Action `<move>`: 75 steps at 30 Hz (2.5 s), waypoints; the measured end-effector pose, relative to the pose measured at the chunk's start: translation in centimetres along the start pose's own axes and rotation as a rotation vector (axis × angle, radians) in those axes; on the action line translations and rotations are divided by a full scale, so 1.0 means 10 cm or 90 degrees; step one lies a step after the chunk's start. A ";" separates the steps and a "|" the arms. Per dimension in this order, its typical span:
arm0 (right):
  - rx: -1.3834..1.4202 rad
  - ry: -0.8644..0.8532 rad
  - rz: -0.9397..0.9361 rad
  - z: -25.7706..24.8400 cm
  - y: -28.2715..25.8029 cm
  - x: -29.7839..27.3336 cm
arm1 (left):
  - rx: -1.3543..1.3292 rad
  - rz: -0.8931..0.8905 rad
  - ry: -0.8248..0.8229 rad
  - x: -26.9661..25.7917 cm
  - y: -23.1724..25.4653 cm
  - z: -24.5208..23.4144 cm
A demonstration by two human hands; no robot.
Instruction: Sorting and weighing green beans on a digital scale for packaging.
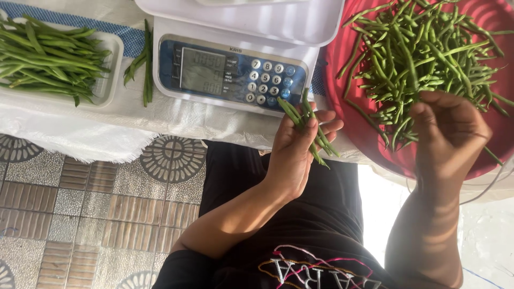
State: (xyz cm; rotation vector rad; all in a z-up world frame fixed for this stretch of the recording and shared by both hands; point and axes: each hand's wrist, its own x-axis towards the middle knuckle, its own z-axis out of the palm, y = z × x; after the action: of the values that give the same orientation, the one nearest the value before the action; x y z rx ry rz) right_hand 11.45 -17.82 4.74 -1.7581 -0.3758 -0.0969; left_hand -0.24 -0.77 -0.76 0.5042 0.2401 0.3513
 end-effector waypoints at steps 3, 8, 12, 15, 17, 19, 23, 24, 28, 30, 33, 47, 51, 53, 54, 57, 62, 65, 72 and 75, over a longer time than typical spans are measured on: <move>-0.016 -0.032 0.001 0.04 -0.04 -0.07 | 0.008 -0.001 -0.002 0.00 0.02 0.02; -0.001 -0.035 0.011 0.11 -0.01 -0.10 | 0.010 0.002 -0.003 -0.01 0.01 0.00; 0.009 -0.051 -0.101 0.18 0.09 -0.01 | 0.026 -0.011 0.016 -0.01 0.04 0.04; -0.378 -0.064 -0.315 0.14 0.19 0.15 | 0.022 -0.014 -0.001 -0.02 0.04 0.03; -0.421 -0.090 -0.333 0.07 0.22 0.19 | 0.016 -0.008 -0.012 -0.01 0.03 -0.01; -0.462 -0.123 -0.348 0.05 0.28 0.15 | 0.009 -0.002 -0.018 -0.01 0.01 -0.03; -0.708 -0.108 -0.319 0.14 0.40 0.02 | 0.019 0.004 -0.008 0.00 0.01 -0.01; -0.717 -0.069 -0.343 0.16 0.42 0.00 | 0.017 0.006 -0.013 0.00 0.01 0.00; -0.674 -0.029 -0.320 0.15 0.38 0.01 | 0.020 -0.017 -0.002 0.00 -0.01 0.00; -0.681 -0.067 -0.304 0.14 0.36 0.02 | 0.019 -0.029 0.012 0.00 -0.02 0.01; -0.735 -0.092 -0.304 0.19 0.42 0.03 | 0.016 -0.003 -0.008 -0.01 -0.02 0.01; -0.311 -0.168 -0.214 0.43 -0.28 -0.22 | 0.025 0.010 -0.017 -0.04 -0.07 0.09; -0.198 -0.170 -0.136 0.61 -0.25 -0.31 | 0.082 0.036 -0.030 -0.01 -0.22 -0.03; -0.194 -0.174 -0.125 0.65 -0.24 -0.33 | 0.085 0.049 -0.022 -0.05 -0.18 0.05; -0.192 -0.176 -0.110 0.68 -0.23 -0.35 | 0.088 0.059 -0.015 -0.07 -0.15 0.08; -0.209 -0.215 -0.152 0.72 -0.31 -0.34 | 0.062 0.070 -0.032 -0.11 -0.10 0.15; -0.211 -0.246 -0.120 0.68 -0.26 -0.34 | 0.041 0.061 -0.054 -0.12 -0.08 0.18; -0.194 -0.247 -0.086 0.65 -0.14 -0.34 | 0.039 0.062 -0.067 -0.11 -0.11 0.16; -0.144 -0.244 -0.058 0.75 -0.30 -0.37 | 0.020 0.078 -0.100 -0.11 -0.21 0.09; -0.109 -0.257 0.006 0.74 -0.31 -0.36 | 0.012 0.100 -0.089 -0.14 -0.17 0.16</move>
State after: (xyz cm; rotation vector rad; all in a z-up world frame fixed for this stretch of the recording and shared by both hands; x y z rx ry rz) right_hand 6.05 -10.82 4.98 -1.9478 -0.6671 0.2422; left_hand -0.57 -3.35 -0.07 0.5647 0.0687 0.4656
